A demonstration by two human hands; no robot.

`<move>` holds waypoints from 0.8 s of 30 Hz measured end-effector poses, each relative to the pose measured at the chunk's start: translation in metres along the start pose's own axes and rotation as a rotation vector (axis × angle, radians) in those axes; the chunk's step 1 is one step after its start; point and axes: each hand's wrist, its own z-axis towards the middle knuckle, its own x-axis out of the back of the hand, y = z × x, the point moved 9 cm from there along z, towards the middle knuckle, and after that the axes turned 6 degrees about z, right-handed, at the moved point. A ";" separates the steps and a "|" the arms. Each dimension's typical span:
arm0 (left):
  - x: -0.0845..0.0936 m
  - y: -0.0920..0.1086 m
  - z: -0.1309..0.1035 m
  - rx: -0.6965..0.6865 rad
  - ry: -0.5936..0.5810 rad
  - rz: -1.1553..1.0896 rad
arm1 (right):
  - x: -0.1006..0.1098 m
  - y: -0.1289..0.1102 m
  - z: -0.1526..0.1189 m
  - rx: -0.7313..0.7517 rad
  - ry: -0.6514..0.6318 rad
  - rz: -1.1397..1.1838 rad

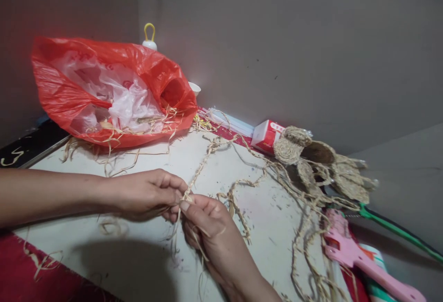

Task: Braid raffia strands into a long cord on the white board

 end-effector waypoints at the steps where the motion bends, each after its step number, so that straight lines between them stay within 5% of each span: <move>1: -0.004 -0.003 0.001 0.013 -0.022 -0.016 | 0.000 0.000 0.000 -0.010 -0.009 -0.008; 12: 0.002 0.008 -0.005 -0.069 0.043 0.374 | 0.013 0.001 -0.001 -0.119 -0.063 -0.271; 19: -0.006 0.004 0.001 -0.085 -0.076 0.100 | 0.018 -0.005 -0.003 -0.100 -0.100 -0.437; 24: -0.009 -0.013 0.002 0.095 -0.055 -0.078 | 0.013 -0.008 -0.005 -0.071 -0.120 -0.564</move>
